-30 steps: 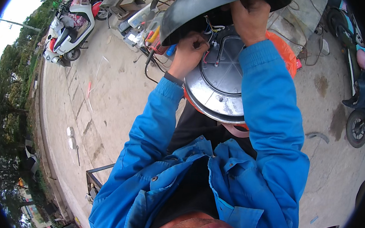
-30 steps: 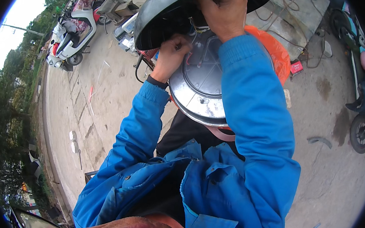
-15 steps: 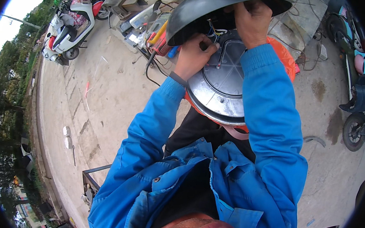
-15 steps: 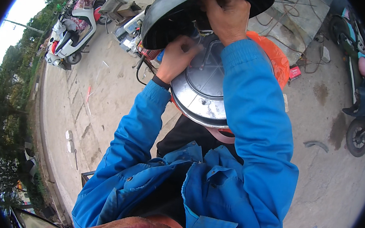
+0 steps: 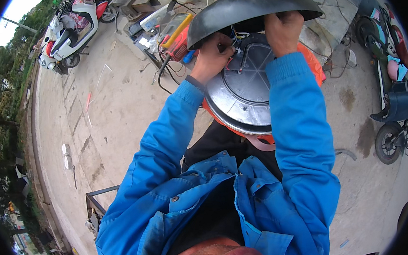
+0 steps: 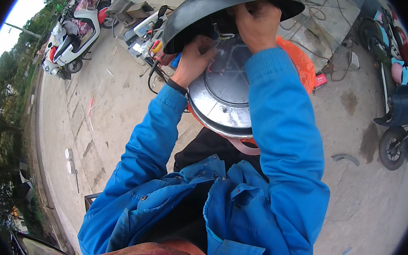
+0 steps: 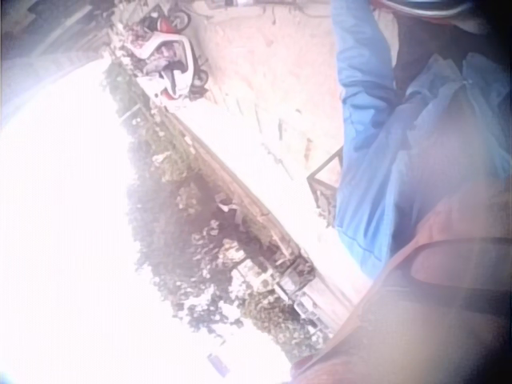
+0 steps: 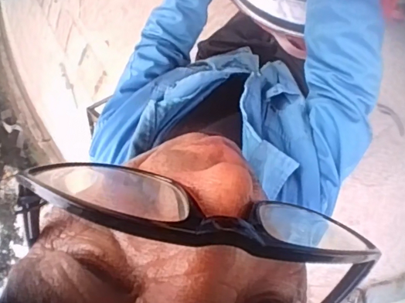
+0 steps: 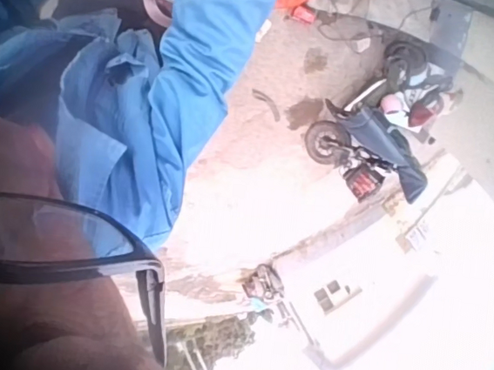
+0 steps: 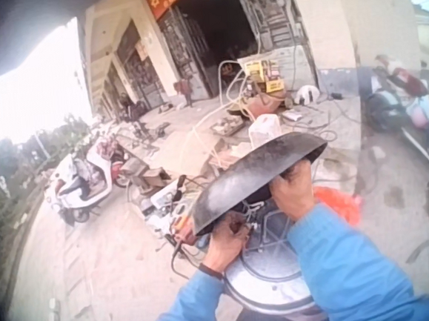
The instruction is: The person works on a small black circular electronic device, manipulating internal wires and components with their hands and a screwdriver. They repeatedly open and close the device's cover, adjust wiring, and use a multimeter to test connections.
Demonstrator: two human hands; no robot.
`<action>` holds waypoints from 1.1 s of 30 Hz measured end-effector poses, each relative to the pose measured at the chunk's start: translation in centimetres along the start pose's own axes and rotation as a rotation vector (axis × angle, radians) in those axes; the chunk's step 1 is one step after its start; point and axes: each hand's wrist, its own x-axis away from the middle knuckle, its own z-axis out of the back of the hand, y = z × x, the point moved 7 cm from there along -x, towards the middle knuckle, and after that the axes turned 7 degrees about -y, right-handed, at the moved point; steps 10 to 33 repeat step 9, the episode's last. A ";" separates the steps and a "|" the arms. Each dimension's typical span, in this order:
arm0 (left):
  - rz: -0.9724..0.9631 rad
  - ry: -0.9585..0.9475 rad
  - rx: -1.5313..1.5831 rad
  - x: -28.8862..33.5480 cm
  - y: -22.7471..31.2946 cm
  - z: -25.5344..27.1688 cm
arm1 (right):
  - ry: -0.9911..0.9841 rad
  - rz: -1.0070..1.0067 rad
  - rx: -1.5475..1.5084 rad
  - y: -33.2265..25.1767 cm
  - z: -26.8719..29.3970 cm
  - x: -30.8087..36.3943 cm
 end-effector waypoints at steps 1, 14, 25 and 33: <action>-0.006 -0.010 0.018 0.0 0.1 0.0 | 0.007 0.021 -0.008 -0.5 0.0 0.0; 0.076 -0.106 0.182 0.1 -0.1 0.1 | -0.055 -0.053 -0.176 2.5 -0.5 0.4; 0.076 -0.106 0.182 0.1 -0.1 0.1 | -0.055 -0.053 -0.176 2.5 -0.5 0.4; 0.076 -0.106 0.182 0.1 -0.1 0.1 | -0.055 -0.053 -0.176 2.5 -0.5 0.4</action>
